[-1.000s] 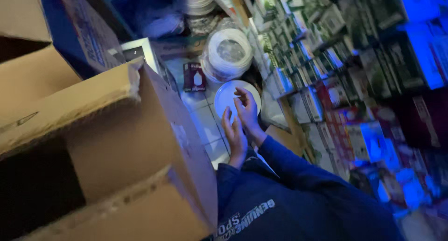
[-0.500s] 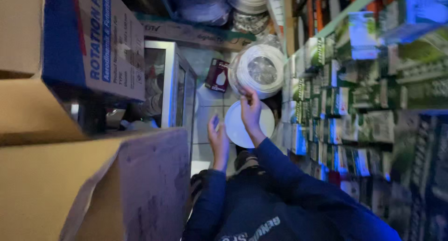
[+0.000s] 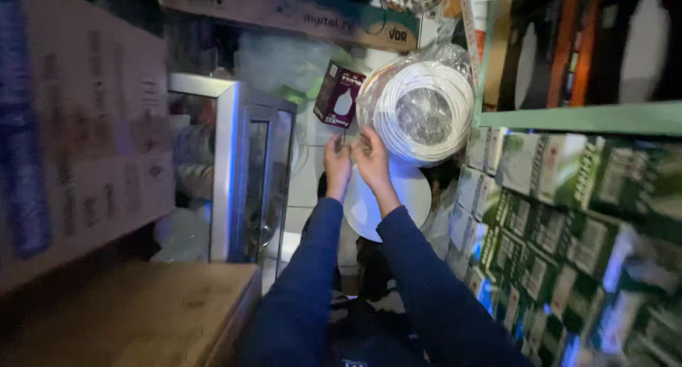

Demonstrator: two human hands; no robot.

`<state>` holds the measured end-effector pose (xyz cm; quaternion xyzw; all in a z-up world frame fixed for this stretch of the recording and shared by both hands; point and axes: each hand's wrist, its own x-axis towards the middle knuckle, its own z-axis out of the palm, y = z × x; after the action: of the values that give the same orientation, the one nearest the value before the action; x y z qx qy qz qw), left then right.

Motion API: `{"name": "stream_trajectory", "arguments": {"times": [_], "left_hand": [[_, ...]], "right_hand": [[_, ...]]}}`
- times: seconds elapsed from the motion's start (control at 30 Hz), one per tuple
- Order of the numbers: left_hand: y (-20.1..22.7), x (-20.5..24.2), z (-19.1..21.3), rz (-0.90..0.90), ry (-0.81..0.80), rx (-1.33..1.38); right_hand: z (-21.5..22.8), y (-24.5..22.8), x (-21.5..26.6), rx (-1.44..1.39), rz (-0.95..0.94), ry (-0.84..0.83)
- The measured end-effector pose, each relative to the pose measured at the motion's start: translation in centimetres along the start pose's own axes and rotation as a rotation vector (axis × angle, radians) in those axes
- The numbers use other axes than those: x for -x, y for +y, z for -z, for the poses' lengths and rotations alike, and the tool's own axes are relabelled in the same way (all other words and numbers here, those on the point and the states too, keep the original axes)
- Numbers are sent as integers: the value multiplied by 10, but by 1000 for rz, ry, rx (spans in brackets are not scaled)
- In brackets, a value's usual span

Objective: The person takes light bulb boxes from a shelf, puts them into a cardboard box, and then places a large light bulb from a bucket into another box.

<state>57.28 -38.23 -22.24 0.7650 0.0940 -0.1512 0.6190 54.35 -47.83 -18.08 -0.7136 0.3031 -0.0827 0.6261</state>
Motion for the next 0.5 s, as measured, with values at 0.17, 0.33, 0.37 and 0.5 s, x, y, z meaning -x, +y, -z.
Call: {"name": "stream_trajectory", "arguments": {"times": [0.17, 0.33, 0.37, 0.5], "left_hand": [[-54, -74, -17, 109, -6, -32], [-113, -133, -23, 158, -50, -151], [-127, -146, -24, 119, -55, -256], [-183, -198, -36, 101, -29, -302]], "right_hand": [[-36, 70, -31, -50, -141, -18], [-74, 158, -80, -28, -316, -51], [-81, 175, -92, -1, -382, -62], [-109, 233, -136, 123, -465, -121]]}}
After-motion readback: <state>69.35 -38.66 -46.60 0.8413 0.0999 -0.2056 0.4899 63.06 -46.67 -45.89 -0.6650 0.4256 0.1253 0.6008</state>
